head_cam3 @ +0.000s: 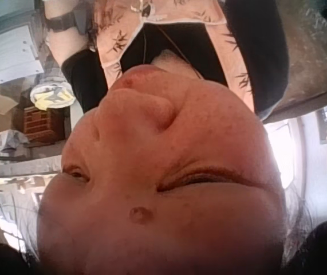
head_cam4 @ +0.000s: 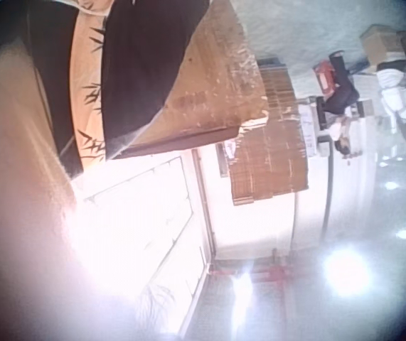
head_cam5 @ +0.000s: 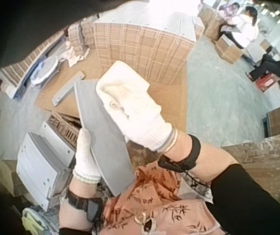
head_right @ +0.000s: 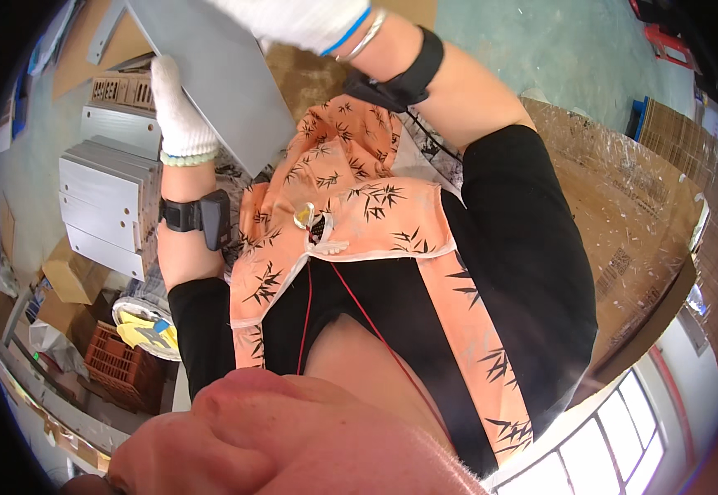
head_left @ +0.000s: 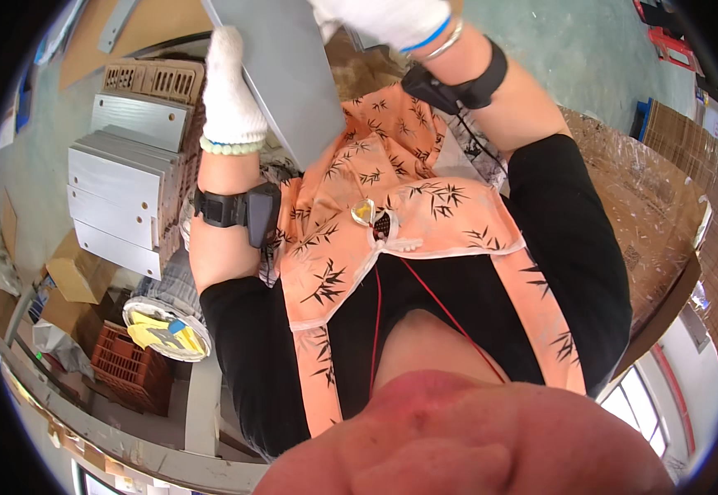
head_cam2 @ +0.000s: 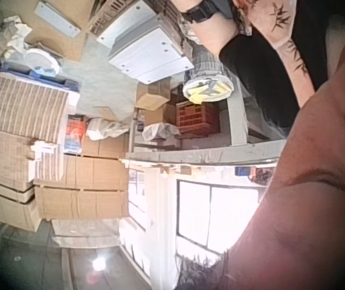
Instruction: The person cleans metal furniture components with a cloth and applies blue labels to them.
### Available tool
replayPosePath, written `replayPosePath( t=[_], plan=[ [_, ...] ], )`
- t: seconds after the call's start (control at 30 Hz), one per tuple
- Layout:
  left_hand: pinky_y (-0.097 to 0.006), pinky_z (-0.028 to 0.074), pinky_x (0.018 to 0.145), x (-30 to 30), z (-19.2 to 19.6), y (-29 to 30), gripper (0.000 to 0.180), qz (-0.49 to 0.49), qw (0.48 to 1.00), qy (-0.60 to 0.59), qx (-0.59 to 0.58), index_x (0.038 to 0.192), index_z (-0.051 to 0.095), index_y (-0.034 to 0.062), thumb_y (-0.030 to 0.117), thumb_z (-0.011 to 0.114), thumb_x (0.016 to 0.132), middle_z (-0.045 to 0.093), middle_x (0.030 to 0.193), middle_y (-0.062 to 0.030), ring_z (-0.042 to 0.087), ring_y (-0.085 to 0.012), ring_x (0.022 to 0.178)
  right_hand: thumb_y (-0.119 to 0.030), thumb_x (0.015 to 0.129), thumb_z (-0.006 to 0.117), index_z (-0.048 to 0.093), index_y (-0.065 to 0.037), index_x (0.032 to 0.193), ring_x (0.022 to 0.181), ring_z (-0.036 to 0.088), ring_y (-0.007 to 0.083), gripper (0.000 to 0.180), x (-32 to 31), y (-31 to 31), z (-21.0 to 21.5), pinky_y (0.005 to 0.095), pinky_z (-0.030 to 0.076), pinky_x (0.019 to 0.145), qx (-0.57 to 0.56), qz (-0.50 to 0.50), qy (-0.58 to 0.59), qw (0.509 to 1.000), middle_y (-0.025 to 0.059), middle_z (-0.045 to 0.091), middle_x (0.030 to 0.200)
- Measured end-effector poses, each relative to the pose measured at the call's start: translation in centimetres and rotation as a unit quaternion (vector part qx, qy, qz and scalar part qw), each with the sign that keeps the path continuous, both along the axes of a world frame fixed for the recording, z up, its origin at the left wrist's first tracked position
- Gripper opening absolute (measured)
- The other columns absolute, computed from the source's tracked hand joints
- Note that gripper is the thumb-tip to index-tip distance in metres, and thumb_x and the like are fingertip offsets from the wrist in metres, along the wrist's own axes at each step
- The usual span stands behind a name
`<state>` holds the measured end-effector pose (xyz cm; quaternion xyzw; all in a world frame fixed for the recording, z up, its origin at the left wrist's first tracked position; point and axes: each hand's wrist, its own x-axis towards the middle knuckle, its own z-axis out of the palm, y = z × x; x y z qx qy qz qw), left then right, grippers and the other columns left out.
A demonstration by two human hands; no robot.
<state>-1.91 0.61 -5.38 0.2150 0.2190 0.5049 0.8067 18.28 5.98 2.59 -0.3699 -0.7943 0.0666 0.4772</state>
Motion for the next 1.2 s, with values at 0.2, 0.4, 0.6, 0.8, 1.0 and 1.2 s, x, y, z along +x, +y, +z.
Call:
replayPosePath(
  t=[0.2, 0.4, 0.6, 0.8, 1.0, 1.2],
  plan=[
    [-0.050, 0.057, 0.088, -0.7, 2.0, 1.6, 0.048, 0.228, 0.949, 0.217, 0.009, 0.125, 0.059, 0.0003, 0.039, 0.052, 0.097, 0.068, 0.114, -0.0154, 0.067, -0.0292, 0.104, -0.023, 0.089, 0.070, 0.070, -0.011, 0.119, 0.089, 0.071, 0.0289, 0.033, -4.4, -3.1, -3.3, 0.0387, 0.058, 0.082, -0.002, 0.020, -0.070, 0.997, 0.0097, 0.072, 0.102],
    [-0.046, 0.046, 0.107, -2.8, 5.7, 1.8, 0.081, 0.150, 0.984, -0.083, 0.037, 0.138, 0.045, -0.0076, 0.055, 0.062, 0.089, 0.060, 0.122, -0.0234, 0.056, -0.0372, 0.116, -0.023, 0.085, 0.069, 0.072, -0.017, 0.111, 0.085, 0.071, 0.0280, 0.027, -4.7, -6.4, -2.4, 0.0390, 0.059, 0.070, -0.125, 0.295, -0.102, 0.942, 0.0073, 0.071, 0.089],
    [-0.057, 0.050, 0.099, -7.9, 5.8, 1.6, 0.062, 0.194, 0.951, -0.226, 0.078, 0.135, 0.057, 0.0058, 0.045, 0.053, 0.087, 0.060, 0.134, -0.0158, 0.057, -0.0373, 0.121, -0.015, 0.076, 0.068, 0.077, -0.016, 0.092, 0.082, 0.071, 0.0304, 0.018, -3.9, -7.0, -4.3, 0.0410, 0.059, 0.069, -0.265, 0.362, -0.432, 0.782, 0.0071, 0.072, 0.082],
    [-0.053, 0.049, 0.102, -7.8, 6.7, 0.9, 0.062, 0.179, 0.953, -0.240, 0.057, 0.136, 0.057, 0.0075, 0.044, 0.054, 0.086, 0.060, 0.135, -0.0128, 0.057, -0.0362, 0.122, -0.021, 0.088, 0.067, 0.073, -0.011, 0.109, 0.086, 0.070, 0.0273, 0.024, -2.3, -3.4, -6.2, 0.0369, 0.058, 0.076, -0.215, 0.279, -0.255, 0.900, 0.0113, 0.072, 0.107],
    [-0.050, 0.048, 0.102, -8.4, 5.9, 1.7, 0.070, 0.226, 0.947, -0.217, 0.073, 0.140, 0.047, -0.0003, 0.045, 0.060, 0.087, 0.055, 0.132, -0.0191, 0.054, -0.0369, 0.119, -0.022, 0.098, 0.068, 0.068, -0.002, 0.111, 0.067, 0.065, 0.0142, 0.025, -1.4, -1.8, -0.3, 0.0256, 0.051, 0.059, -0.678, 0.228, 0.105, 0.691, 0.0025, 0.069, 0.080],
    [-0.049, 0.047, 0.105, -9.0, 4.9, 1.6, 0.064, 0.193, 0.946, -0.239, 0.103, 0.138, 0.052, 0.0032, 0.039, 0.062, 0.086, 0.056, 0.135, -0.0182, 0.053, -0.0368, 0.124, -0.020, 0.097, 0.069, 0.065, 0.000, 0.117, 0.065, 0.061, 0.0083, 0.029, -1.7, -2.0, -1.3, 0.0231, 0.049, 0.057, -0.607, 0.273, 0.212, 0.715, 0.0003, 0.068, 0.087]
  ],
)
